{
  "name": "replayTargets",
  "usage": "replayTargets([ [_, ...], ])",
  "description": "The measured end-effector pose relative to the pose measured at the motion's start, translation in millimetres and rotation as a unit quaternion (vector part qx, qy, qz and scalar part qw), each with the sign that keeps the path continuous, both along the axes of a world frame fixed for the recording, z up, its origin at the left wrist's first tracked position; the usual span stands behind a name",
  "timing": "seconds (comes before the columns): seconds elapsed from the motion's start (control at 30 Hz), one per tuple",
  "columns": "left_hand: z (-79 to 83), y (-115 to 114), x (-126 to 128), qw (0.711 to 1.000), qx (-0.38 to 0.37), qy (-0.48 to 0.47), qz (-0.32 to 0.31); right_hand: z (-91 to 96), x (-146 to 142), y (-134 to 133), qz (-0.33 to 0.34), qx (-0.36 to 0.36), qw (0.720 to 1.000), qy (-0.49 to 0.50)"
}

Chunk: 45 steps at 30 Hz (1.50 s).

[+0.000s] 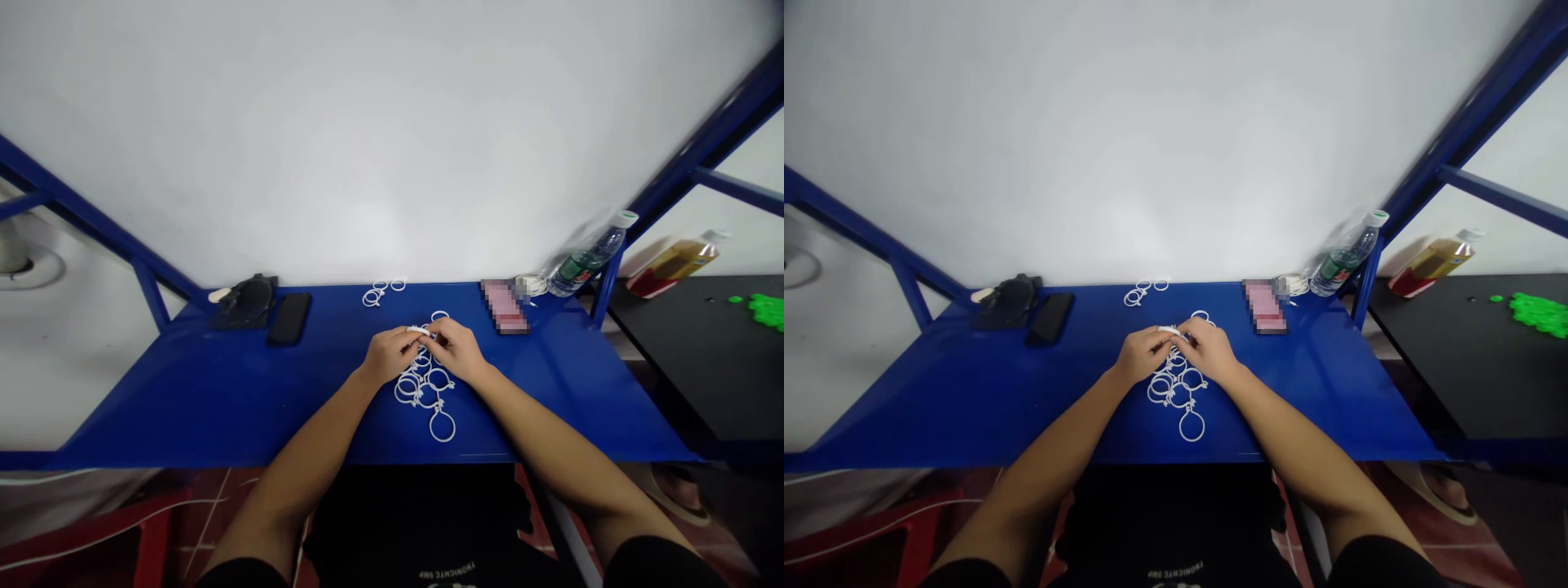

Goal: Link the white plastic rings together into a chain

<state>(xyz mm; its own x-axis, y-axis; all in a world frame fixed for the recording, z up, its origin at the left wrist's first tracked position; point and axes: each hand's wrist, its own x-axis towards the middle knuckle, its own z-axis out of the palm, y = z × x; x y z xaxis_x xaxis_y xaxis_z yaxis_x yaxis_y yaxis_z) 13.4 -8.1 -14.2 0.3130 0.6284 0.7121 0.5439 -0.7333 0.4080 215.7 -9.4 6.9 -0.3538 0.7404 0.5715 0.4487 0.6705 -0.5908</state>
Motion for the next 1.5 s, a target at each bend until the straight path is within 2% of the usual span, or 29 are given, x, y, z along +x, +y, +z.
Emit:
replayTargets([
  [0.17,0.4,-1,-1,1.0,-0.004,0.006,-0.004,3.5,0,0,0.06,0.015,0.998,0.01],
  [0.3,-1.0,1,-2,1.0,-0.016,0.018,-0.016,3.4,-2,-1,0.095,0.012,0.995,-0.025],
  [0.47,-4.2,4,-1,0.999,0.002,0.038,-0.013,6.3,-5,-5,0.086,0.02,0.993,-0.078],
  [0.6,-4.8,8,0,0.998,0.033,0.043,-0.015,9.2,-7,-7,0.063,0.042,0.993,-0.089],
  [0.7,-3.1,9,-3,0.998,0.03,0.055,-0.014,11.9,-10,-12,0.048,0.04,0.993,-0.097],
  [0.97,5.4,16,-29,0.997,-0.008,0.006,0.073,17.3,-8,-24,0.029,0.063,0.989,-0.133],
  [1.13,-6.7,35,-52,0.976,-0.08,-0.019,0.203,18.7,12,-8,-0.006,0.068,0.991,-0.117],
  [1.23,-15.2,45,-61,0.958,-0.123,0.021,0.259,18.9,20,0,-0.018,0.069,0.988,-0.139],
  [1.33,-15.1,56,-59,0.941,-0.147,0.099,0.29,17.9,24,4,-0.011,0.067,0.975,-0.213],
  [1.5,3.4,86,-40,0.933,-0.145,0.217,0.249,17.9,25,6,-0.009,0.052,0.963,-0.265],
])
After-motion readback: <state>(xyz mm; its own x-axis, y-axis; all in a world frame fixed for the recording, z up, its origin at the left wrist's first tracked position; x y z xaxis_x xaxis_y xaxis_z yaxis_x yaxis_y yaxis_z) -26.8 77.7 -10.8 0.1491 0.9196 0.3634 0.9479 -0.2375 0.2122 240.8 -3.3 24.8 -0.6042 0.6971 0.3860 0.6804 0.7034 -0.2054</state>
